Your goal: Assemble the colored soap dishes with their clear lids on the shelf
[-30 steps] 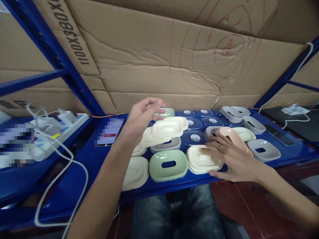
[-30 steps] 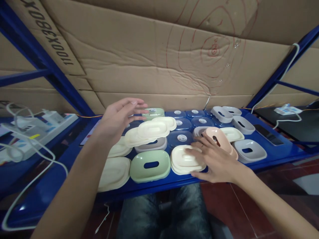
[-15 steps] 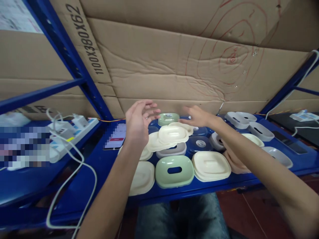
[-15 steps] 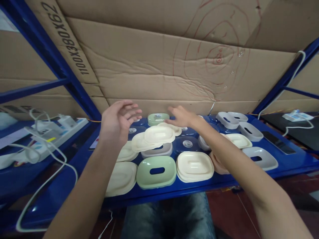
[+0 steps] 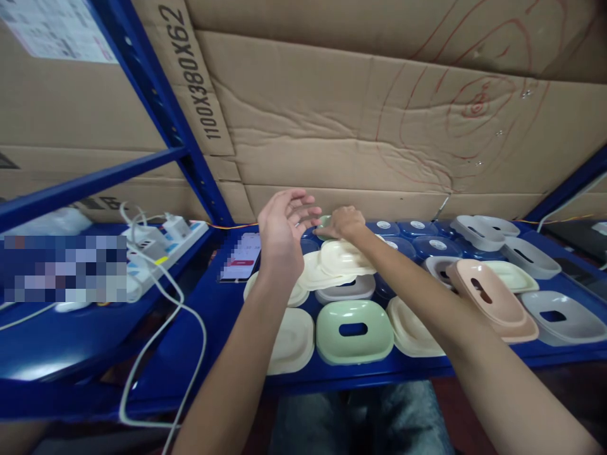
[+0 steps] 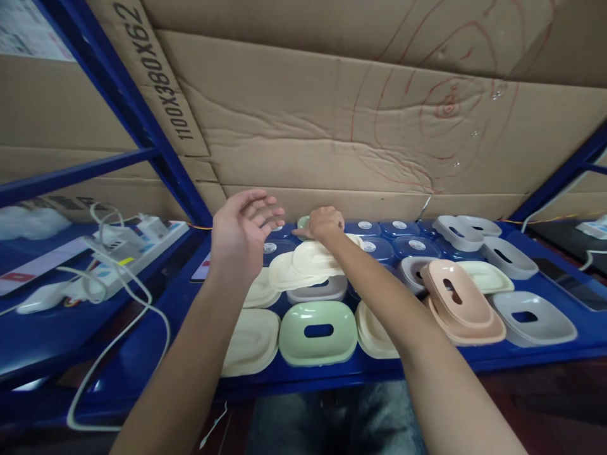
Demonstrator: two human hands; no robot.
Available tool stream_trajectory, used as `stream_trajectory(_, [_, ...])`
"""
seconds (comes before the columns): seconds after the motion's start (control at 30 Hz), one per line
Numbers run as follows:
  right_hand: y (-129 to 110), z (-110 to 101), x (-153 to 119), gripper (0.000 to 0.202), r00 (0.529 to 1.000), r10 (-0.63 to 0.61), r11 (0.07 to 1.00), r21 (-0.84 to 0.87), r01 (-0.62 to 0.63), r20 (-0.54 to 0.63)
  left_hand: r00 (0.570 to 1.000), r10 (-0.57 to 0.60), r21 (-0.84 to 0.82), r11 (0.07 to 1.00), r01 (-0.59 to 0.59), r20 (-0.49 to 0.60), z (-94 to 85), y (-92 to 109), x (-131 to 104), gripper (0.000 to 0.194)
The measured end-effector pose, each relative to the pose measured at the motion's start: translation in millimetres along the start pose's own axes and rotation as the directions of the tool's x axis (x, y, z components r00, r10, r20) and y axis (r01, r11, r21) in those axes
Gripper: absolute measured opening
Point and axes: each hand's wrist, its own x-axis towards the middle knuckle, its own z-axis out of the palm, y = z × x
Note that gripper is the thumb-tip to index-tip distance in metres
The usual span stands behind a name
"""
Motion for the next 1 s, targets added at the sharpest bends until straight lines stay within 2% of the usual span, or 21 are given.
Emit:
stream_trajectory(0.17, [1.2,5.7,-1.3,0.09,0.997,0.021,1.0,0.002,-0.021,-0.079,1.0,-0.027,-0.026,0.999,0.027,-0.008,3.1,1.9,-1.9,0.028])
stream_trajectory(0.33, [15.3,-5.8,-8.3,0.092,0.982,0.005,1.0,0.006,-0.004,-0.188,0.999,-0.032,-0.033,0.999,0.031,-0.014,7.6,2.6,-5.0,0.025])
stream_trajectory(0.43, [25.5,-18.7,-23.5,0.094,0.956,-0.004,0.997,0.077,0.027,-0.292,0.999,-0.019,0.006,1.0,0.019,-0.035,8.3,-1.3,-4.3,0.023])
stream_trajectory(0.53, [35.4,-32.5,-46.5,0.1,0.919,0.009,0.98,0.186,0.07,-0.395,0.993,-0.002,0.053,0.999,0.008,-0.115,5.5,-6.4,-0.7,0.026])
stream_trajectory(0.63, [44.3,-44.8,-72.3,0.103,0.889,-0.048,0.939,0.283,0.195,-0.455,0.987,-0.074,0.043,0.996,0.081,-0.144,1.9,-7.0,2.1,0.032])
stream_trajectory(0.7, [47.8,-50.5,-88.3,0.099,0.861,-0.134,0.896,0.311,0.317,-0.491,0.98,-0.189,-0.021,0.982,0.188,-0.061,1.7,-3.9,1.1,0.035])
stream_trajectory(0.77, [48.2,-53.1,-102.0,0.097,0.836,-0.2,0.858,0.32,0.401,-0.511,0.951,-0.293,-0.094,0.949,0.302,0.1,4.4,0.3,-2.9,0.037])
stream_trajectory(0.87, [44.5,-51.8,-116.5,0.103,0.827,-0.232,0.839,0.326,0.437,-0.511,0.886,-0.337,-0.153,0.904,0.398,0.318,11.4,4.9,-11.2,0.045])
stream_trajectory(0.93, [42.5,-50.1,-121.3,0.107,0.827,-0.224,0.836,0.334,0.435,-0.515,0.877,-0.324,-0.171,0.9,0.401,0.356,15.0,5.7,-15.3,0.046])
stream_trajectory(1.0, [43.6,-50.9,-121.3,0.103,0.827,-0.208,0.819,0.369,0.439,-0.522,0.889,-0.317,-0.192,0.9,0.392,0.33,16.4,5.1,-16.5,0.044])
